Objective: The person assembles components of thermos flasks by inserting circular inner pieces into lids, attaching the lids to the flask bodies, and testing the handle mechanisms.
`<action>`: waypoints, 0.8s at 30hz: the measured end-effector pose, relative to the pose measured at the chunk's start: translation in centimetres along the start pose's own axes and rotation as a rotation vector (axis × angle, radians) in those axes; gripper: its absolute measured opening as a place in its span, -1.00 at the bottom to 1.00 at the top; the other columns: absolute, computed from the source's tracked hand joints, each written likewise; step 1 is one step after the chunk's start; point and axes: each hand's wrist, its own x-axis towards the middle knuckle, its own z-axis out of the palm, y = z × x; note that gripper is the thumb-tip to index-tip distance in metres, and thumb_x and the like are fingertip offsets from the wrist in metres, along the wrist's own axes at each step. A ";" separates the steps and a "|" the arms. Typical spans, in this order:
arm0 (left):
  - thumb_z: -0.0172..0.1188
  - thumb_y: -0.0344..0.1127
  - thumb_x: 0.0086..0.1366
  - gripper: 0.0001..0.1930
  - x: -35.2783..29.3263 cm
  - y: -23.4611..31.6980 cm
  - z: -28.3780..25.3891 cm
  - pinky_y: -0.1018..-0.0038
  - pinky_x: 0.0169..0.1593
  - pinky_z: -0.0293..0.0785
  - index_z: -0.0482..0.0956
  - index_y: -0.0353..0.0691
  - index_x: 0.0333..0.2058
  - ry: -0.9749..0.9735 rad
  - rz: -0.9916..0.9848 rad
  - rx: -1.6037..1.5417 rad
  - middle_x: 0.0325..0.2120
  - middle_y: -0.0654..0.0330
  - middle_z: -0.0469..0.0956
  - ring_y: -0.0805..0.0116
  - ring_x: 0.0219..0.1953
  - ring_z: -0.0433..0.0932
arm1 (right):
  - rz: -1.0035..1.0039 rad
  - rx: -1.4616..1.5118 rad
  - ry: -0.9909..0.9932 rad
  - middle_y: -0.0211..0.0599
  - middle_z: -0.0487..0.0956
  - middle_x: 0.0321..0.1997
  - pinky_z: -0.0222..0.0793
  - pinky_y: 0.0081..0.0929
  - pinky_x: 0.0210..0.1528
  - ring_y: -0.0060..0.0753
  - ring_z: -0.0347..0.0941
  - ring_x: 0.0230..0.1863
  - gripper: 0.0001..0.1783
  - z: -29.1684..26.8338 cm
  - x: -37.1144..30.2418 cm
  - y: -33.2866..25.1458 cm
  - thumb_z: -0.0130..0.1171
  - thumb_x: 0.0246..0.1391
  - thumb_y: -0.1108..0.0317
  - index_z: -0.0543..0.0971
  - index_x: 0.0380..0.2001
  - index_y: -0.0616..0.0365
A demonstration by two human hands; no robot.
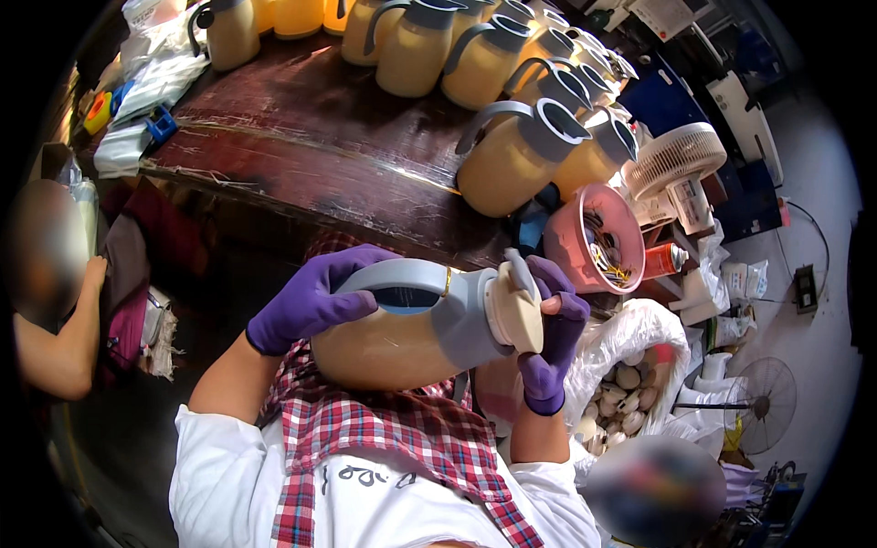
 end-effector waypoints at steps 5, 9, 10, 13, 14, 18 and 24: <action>0.36 -0.18 0.29 -0.46 -0.1 0.0 0.1 0.36 0.29 0.33 0.53 -0.34 0.17 -0.005 -0.067 0.065 0.05 0.18 0.56 0.38 0.12 0.50 | 0.255 -0.102 -0.241 0.11 0.23 0.49 -0.06 -0.04 0.52 0.15 0.07 0.56 -0.17 -2.6 1.2 -1.0 0.36 -0.26 0.21 0.39 0.19 0.15; 0.32 -0.29 0.26 -0.55 0.2 0.3 0.0 0.38 0.25 0.36 0.58 -0.35 0.10 -0.020 -0.022 0.030 0.01 0.19 0.58 0.40 0.10 0.51 | 0.195 -0.313 -0.386 0.12 0.36 0.41 0.06 -0.03 0.47 0.17 0.23 0.47 -0.12 0.4 4.4 -2.4 0.30 -0.10 0.05 0.42 0.30 0.25; 0.29 -0.31 0.25 -0.58 0.4 -0.5 -0.8 0.40 0.23 0.37 0.60 -0.35 0.06 -0.028 0.009 0.064 -0.01 0.19 0.60 0.41 0.08 0.52 | 0.045 -0.334 -0.513 0.12 0.41 0.36 0.05 0.05 0.46 0.22 0.28 0.43 -0.18 0.1 5.0 -2.2 0.29 -0.08 0.03 0.47 0.25 0.22; 0.35 -0.24 0.24 -0.56 0.5 -2.2 -2.5 0.41 0.19 0.41 0.62 -0.33 0.04 -0.112 -0.101 -0.121 -0.06 0.21 0.62 0.43 0.00 0.55 | -0.266 -0.397 -0.762 0.10 0.58 0.16 0.07 0.22 0.41 0.31 0.41 0.27 -0.34 1.8 5.0 -3.1 0.25 -0.01 -0.08 0.58 0.08 0.11; 0.38 -0.22 0.23 -0.56 0.8 -3.3 -2.9 0.43 0.18 0.41 0.62 -0.34 0.03 -0.117 -0.077 -0.130 -0.06 0.23 0.62 0.45 0.00 0.54 | -0.295 -0.458 -0.776 0.11 0.57 0.17 0.05 0.22 0.41 0.30 0.41 0.28 -0.34 2.1 4.9 -3.5 0.22 0.02 -0.10 0.56 0.10 0.12; 0.44 -0.03 0.21 -0.56 0.0 -1.1 0.8 0.10 0.35 0.27 0.59 -0.25 -0.13 0.031 0.265 0.480 -0.07 0.20 0.61 0.25 0.10 0.56 | 0.038 -0.293 -0.297 0.03 0.43 0.36 0.04 0.00 0.45 0.03 0.30 0.42 -0.30 0.7 2.4 1.9 0.09 0.22 -0.07 0.42 0.30 0.13; 0.43 -0.16 0.23 -0.69 -1.4 -0.9 0.7 -0.13 0.45 0.04 0.58 -0.19 -0.18 -0.045 0.479 0.996 -0.07 0.21 0.59 0.17 0.15 0.54 | 0.244 -0.470 -0.043 -0.06 0.17 0.52 -0.09 -0.18 0.54 -0.12 0.08 0.52 -0.26 1.1 -0.8 9.2 -0.04 0.39 0.07 0.12 0.48 0.22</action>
